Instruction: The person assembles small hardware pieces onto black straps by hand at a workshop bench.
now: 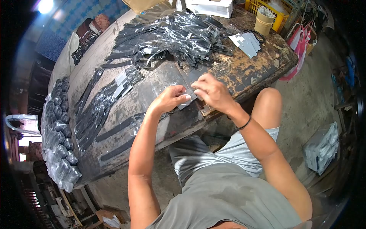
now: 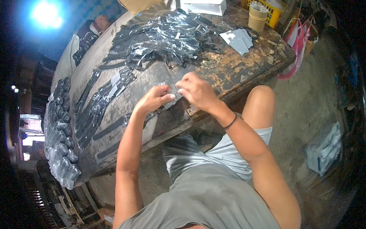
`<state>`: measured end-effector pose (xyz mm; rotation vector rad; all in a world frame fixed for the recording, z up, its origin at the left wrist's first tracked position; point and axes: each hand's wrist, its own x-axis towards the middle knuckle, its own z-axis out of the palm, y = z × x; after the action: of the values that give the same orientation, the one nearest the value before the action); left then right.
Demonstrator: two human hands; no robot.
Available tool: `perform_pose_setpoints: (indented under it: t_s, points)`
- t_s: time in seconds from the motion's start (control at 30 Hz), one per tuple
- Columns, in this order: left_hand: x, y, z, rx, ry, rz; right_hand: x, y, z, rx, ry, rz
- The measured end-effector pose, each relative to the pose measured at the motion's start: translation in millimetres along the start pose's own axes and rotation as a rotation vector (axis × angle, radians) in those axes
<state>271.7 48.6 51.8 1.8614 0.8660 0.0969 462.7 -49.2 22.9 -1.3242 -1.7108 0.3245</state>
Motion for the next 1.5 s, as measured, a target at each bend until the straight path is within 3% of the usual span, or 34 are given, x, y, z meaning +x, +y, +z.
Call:
perform_pose_setpoints:
  t_s: [0.13, 0.2, 0.27, 0.4, 0.5, 0.6, 0.73, 0.8, 0.87, 0.93, 1.23, 1.33, 1.5]
  points:
    - [-5.1, 5.0, -1.4, 0.043, 0.012, 0.003, -1.7, 21.1, -11.8, -0.075, 0.107, 0.181]
    - [-4.5, 5.5, -1.6, 0.053, 0.002, -0.004, 0.7, 25.6, -17.4, -0.075, 0.135, 0.157]
    - [-5.0, 8.4, -0.7, 0.069, -0.009, -0.015, 7.6, 19.4, -28.9, 0.147, -0.196, 0.421]
    - [-5.8, 14.0, -0.4, 0.162, 0.0, -0.039, 5.9, 13.9, -24.3, 0.275, -0.067, 0.398]
    - [-1.3, 21.0, 0.9, 0.255, -0.021, -0.023, 7.4, 3.3, -24.0, 0.186, -0.037, 0.38]
    - [6.1, 24.5, 6.2, 0.167, -0.068, 0.049, 6.3, 0.4, -17.5, 0.157, -0.025, 0.352]
    - [18.4, 31.1, 12.9, 0.119, -0.113, 0.025, 2.2, 5.2, -7.6, 0.335, -0.034, 0.345]
    - [20.5, 33.5, 13.6, 0.008, -0.127, 0.029, 3.6, 8.0, -12.9, 0.357, -0.048, 0.37]
    - [17.1, 29.2, 10.9, 0.036, -0.104, 0.035, 4.0, 6.7, -24.7, 0.546, -0.059, 0.564]
    - [16.6, 22.0, 7.7, 0.064, -0.08, 0.042, 1.9, 11.1, -22.8, 0.571, -0.035, 0.561]
    - [25.2, 17.3, 15.5, -0.092, -0.119, 0.024, 1.9, 14.4, -1.2, 0.473, 0.105, 0.354]
    - [15.0, 12.1, 11.0, 0.279, 0.048, 0.1, -0.5, 18.4, -6.1, 0.524, 0.159, 0.444]
    - [-1.6, 9.6, 6.8, 0.219, 0.06, -0.003, -0.6, 20.0, -3.5, 0.69, 0.202, 0.535]
